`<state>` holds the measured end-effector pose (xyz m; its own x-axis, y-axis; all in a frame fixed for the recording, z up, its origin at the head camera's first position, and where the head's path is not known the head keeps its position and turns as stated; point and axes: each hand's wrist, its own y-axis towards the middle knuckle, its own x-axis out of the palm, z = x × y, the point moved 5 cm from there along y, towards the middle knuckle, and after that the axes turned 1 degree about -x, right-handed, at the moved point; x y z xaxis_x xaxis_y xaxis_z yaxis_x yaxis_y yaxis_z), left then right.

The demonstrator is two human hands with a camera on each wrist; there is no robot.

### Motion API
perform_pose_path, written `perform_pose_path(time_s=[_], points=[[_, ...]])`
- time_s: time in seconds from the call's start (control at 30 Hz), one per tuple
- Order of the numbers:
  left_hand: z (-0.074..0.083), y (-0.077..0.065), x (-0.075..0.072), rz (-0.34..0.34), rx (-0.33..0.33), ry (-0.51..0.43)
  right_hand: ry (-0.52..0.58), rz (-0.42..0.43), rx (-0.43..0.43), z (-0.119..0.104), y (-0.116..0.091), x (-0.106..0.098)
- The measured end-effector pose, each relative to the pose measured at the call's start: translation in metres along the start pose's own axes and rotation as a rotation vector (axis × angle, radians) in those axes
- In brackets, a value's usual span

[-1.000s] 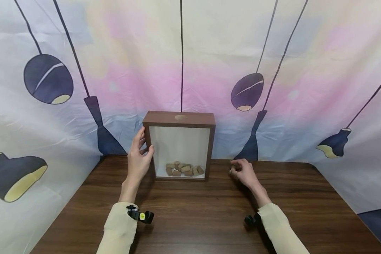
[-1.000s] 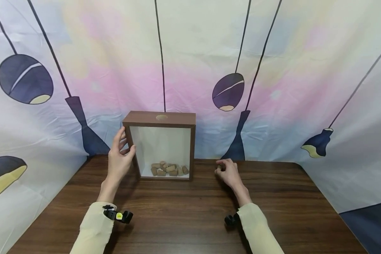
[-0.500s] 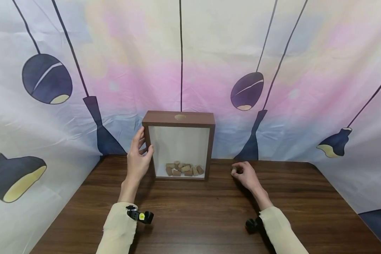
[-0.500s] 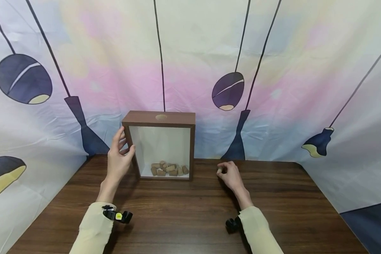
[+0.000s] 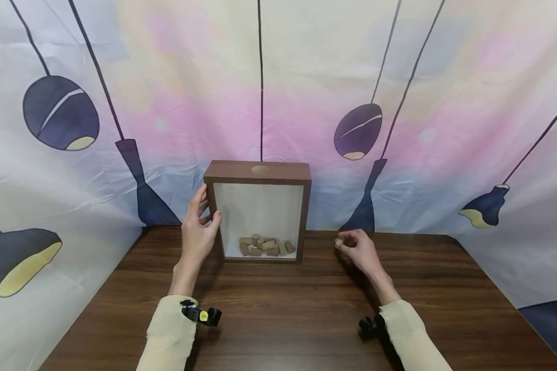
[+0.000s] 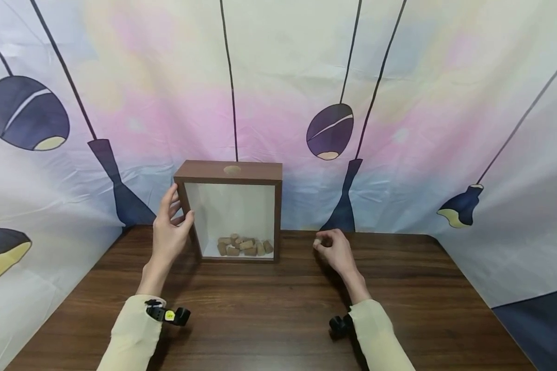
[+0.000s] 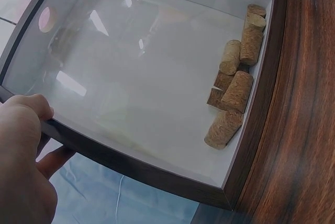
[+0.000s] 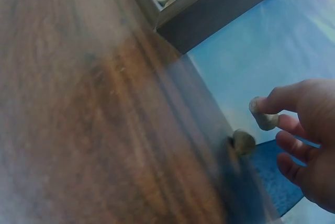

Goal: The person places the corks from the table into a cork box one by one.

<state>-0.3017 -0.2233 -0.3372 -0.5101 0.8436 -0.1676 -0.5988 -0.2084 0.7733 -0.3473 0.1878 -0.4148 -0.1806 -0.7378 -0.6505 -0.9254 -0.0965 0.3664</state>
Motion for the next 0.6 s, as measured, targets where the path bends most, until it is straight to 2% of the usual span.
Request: perform_pose_path(time_s=[0.27, 0.6], points=[[-0.002, 0.001, 0.000, -0.015, 0.001, 0.015, 0.041, 0.075, -0.064, -0.016, 0.003, -0.011], [-0.003, 0.000, 0.001, -0.011, 0.012, 0.020, 0.081, 0.061, -0.091, -0.037, 0.002, -0.021]])
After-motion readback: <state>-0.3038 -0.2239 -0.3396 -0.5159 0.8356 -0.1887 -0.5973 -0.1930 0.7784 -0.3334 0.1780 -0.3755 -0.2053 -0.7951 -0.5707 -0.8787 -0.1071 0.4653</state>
